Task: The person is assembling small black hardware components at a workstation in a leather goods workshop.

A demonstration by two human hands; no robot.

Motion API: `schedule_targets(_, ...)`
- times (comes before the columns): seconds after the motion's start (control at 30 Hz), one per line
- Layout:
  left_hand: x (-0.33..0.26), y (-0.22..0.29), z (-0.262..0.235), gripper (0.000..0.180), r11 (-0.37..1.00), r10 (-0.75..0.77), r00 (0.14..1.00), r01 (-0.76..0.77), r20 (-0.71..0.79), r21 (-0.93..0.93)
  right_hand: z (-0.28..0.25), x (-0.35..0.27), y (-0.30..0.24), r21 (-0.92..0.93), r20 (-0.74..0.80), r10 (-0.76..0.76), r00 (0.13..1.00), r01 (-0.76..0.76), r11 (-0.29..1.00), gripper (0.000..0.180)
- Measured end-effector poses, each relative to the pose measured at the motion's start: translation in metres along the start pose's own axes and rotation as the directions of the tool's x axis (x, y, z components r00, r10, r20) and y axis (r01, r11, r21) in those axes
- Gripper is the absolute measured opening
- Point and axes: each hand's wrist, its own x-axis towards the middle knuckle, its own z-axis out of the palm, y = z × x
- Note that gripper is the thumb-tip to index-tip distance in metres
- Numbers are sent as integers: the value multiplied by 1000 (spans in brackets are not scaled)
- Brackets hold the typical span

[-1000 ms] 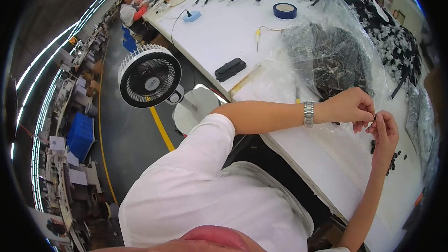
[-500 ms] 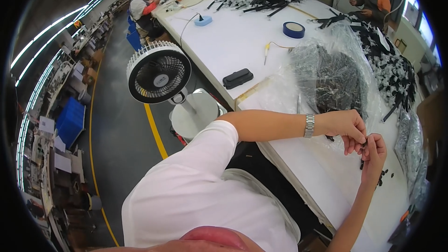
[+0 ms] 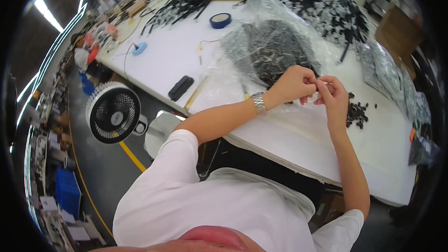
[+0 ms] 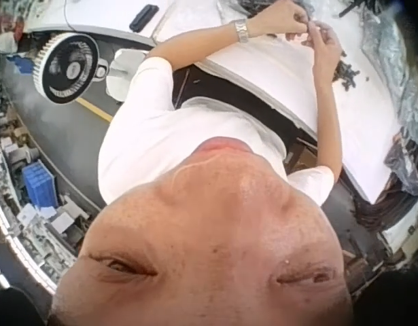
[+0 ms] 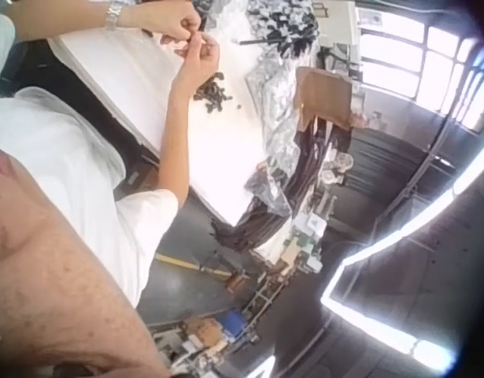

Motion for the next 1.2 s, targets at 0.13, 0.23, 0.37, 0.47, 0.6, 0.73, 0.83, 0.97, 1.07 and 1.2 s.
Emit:
schedule_targets(0.13, 5, 3, 15, 13, 984, 36, 999, -36, 6, 172, -15, 2, 7, -96, -45, -59, 997, 54, 994, 17)
schedule_targets(0.23, 11, 6, 21, 16, 804, 258, 966, -194, -35, 562, -16, -3, 1, -123, -73, -66, 995, 57, 991, 17)
schedule_targets(0.37, 19, 4, 27, 14, 719, 377, 926, -279, -20, 637, -23, 0, -3, -157, -108, -54, 993, 37, 987, 19)
schedule_targets(0.47, 22, 1, 28, 12, 669, 436, 900, -326, 2, 668, -27, 2, 1, -186, -116, -63, 991, 40, 982, 20)
schedule_targets(0.6, 20, -4, 29, 10, 730, 375, 927, -292, -5, 618, -28, 0, 2, -225, -80, -55, 995, 36, 974, 20)
schedule_targets(0.73, 14, -6, 26, 8, 771, 365, 931, -297, -8, 564, -34, 5, 12, -142, 9, -22, 1000, 23, 990, 19)
schedule_targets(0.83, 12, -3, 22, 8, 793, 329, 944, -276, 0, 544, -35, 8, 17, 48, 58, 83, 995, -86, 995, 20)
schedule_targets(0.97, 12, 0, 20, 9, 823, 323, 946, -263, -33, 503, -27, 3, 17, 213, 86, 82, 993, -99, 972, 19)
schedule_targets(1.07, 14, 1, 17, 10, 733, 392, 920, -310, -4, 605, -27, 1, 19, 204, 62, 61, 996, -72, 976, 18)
schedule_targets(1.2, 10, 2, 19, 11, 647, 443, 896, -342, 29, 681, -28, -2, 17, 240, 101, 165, 981, -185, 953, 17)
